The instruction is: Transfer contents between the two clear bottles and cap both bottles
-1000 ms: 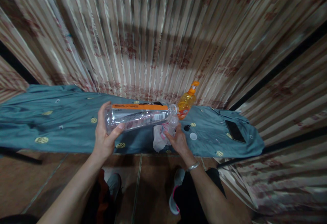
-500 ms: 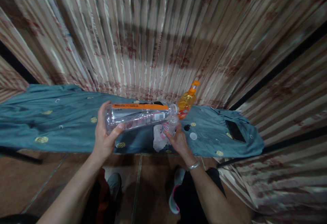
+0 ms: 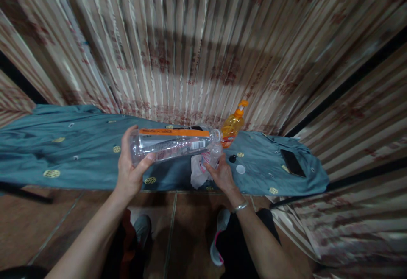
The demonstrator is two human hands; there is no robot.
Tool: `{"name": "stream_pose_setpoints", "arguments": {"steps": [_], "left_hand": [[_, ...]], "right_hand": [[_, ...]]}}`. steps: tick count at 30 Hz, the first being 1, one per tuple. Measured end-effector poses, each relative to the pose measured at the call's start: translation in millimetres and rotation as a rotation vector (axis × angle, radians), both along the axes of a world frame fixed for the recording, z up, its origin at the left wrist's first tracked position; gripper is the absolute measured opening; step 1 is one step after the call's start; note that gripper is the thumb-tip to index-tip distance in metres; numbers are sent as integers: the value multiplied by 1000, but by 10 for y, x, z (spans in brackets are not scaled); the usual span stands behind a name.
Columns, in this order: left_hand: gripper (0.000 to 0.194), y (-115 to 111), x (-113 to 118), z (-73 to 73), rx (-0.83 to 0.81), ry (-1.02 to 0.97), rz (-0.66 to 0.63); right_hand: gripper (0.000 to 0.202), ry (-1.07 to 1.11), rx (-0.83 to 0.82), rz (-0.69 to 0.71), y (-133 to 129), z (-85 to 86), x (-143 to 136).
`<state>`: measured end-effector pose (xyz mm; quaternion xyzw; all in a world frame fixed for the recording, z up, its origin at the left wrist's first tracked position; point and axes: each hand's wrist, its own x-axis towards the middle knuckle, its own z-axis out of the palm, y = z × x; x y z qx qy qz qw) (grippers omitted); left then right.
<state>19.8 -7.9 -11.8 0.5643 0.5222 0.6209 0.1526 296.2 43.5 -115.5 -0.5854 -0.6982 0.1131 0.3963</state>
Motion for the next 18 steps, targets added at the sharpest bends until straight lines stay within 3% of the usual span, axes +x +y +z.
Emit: {"name": "stream_pose_setpoints", "arguments": {"steps": [18], "left_hand": [[83, 23, -13, -24, 13, -30, 2]], "right_hand": [[67, 52, -50, 14, -12, 28, 0]]}}
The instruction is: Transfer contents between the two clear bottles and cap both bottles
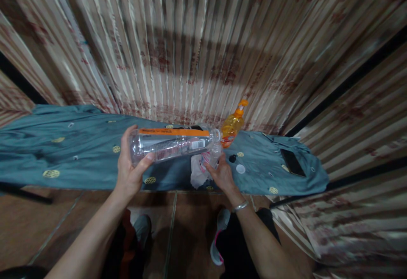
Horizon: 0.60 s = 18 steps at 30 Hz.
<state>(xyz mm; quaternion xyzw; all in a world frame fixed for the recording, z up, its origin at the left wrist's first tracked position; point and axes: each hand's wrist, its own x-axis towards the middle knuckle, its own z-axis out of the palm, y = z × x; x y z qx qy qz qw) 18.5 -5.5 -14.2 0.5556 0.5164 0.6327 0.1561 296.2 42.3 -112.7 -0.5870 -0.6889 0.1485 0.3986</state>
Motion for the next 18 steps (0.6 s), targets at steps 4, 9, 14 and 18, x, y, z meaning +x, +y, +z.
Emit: {"name": "stream_pose_setpoints", "arguments": {"steps": [4, 9, 14, 18], "left_hand": [[83, -9, 5, 11, 1, 5, 7], [84, -10, 13, 17, -3, -5, 3], [83, -12, -3, 8, 8, 18, 14], [83, -2, -6, -15, -1, -6, -3]], "right_hand": [[65, 10, 4, 8, -12, 26, -6], [68, 8, -19, 2, -6, 20, -3], [65, -6, 8, -7, 5, -9, 8], [65, -4, 12, -6, -2, -3, 1]]}}
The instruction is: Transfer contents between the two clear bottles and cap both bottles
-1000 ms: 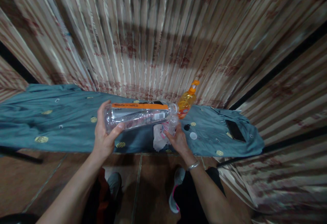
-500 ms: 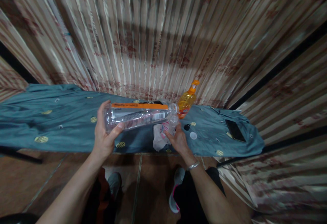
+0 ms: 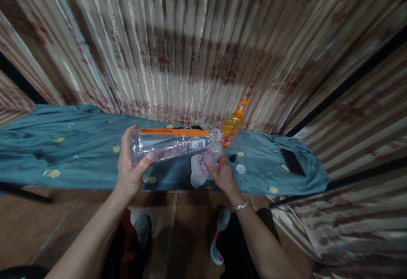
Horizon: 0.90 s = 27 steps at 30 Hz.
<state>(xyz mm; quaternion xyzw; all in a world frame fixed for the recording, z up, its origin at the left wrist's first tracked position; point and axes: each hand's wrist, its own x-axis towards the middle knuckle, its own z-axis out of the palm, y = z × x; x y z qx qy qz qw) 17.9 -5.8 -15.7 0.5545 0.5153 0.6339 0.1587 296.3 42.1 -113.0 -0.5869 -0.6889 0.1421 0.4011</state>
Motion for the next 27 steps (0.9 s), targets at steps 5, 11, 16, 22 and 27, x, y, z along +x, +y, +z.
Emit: {"name": "stream_pose_setpoints", "arguments": {"steps": [5, 11, 16, 22, 27], "left_hand": [[84, 2, 12, 5, -17, -19, -3], [83, -2, 9, 21, 14, 7, -2], [82, -2, 4, 12, 12, 44, 5], [83, -9, 1, 14, -4, 34, 6], [83, -17, 4, 26, 0, 29, 9]], "right_hand": [[65, -6, -4, -12, -2, 3, -11], [66, -4, 7, -9, 7, -5, -5], [64, 25, -15, -2, -4, 10, -16], [66, 22, 3, 2, -8, 12, -17], [66, 31, -11, 10, -9, 24, -13]]}}
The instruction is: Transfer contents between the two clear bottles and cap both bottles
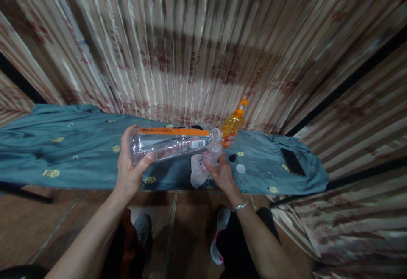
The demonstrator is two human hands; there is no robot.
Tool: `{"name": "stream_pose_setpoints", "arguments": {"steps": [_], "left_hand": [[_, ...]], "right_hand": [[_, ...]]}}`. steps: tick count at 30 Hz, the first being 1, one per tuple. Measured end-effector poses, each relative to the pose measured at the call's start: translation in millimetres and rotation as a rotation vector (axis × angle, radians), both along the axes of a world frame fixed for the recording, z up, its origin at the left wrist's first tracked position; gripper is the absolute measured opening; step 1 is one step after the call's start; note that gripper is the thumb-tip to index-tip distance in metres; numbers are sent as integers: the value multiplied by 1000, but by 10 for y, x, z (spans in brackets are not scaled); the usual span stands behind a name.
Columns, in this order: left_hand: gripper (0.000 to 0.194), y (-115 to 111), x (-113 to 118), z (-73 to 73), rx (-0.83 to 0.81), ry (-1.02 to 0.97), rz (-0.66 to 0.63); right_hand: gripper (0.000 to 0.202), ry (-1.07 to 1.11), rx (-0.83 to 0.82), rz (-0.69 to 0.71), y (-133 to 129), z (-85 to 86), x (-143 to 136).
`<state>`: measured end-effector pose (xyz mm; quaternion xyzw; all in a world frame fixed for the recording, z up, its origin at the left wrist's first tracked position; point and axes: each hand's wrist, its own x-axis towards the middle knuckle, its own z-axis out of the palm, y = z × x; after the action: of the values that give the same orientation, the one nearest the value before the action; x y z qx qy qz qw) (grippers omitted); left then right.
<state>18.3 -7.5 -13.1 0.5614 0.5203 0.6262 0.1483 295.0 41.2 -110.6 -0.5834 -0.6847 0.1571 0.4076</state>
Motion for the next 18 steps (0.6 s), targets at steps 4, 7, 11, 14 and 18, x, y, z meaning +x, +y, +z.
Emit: {"name": "stream_pose_setpoints", "arguments": {"steps": [4, 7, 11, 14, 18], "left_hand": [[83, -1, 6, 9, -1, 9, 0], [84, 2, 12, 8, 4, 1, -5], [83, 6, 16, 1, 0, -4, -3], [82, 5, 17, 0, 7, 3, 0], [83, 4, 15, 4, 10, 5, -1]], "right_hand": [[66, 4, -18, -8, 0, -3, 3], [66, 5, -28, -14, 1, -12, 1], [62, -4, -7, -8, -1, -9, -3], [60, -12, 14, -5, -6, -4, -3], [62, -31, 5, -10, -11, -6, -3]]}}
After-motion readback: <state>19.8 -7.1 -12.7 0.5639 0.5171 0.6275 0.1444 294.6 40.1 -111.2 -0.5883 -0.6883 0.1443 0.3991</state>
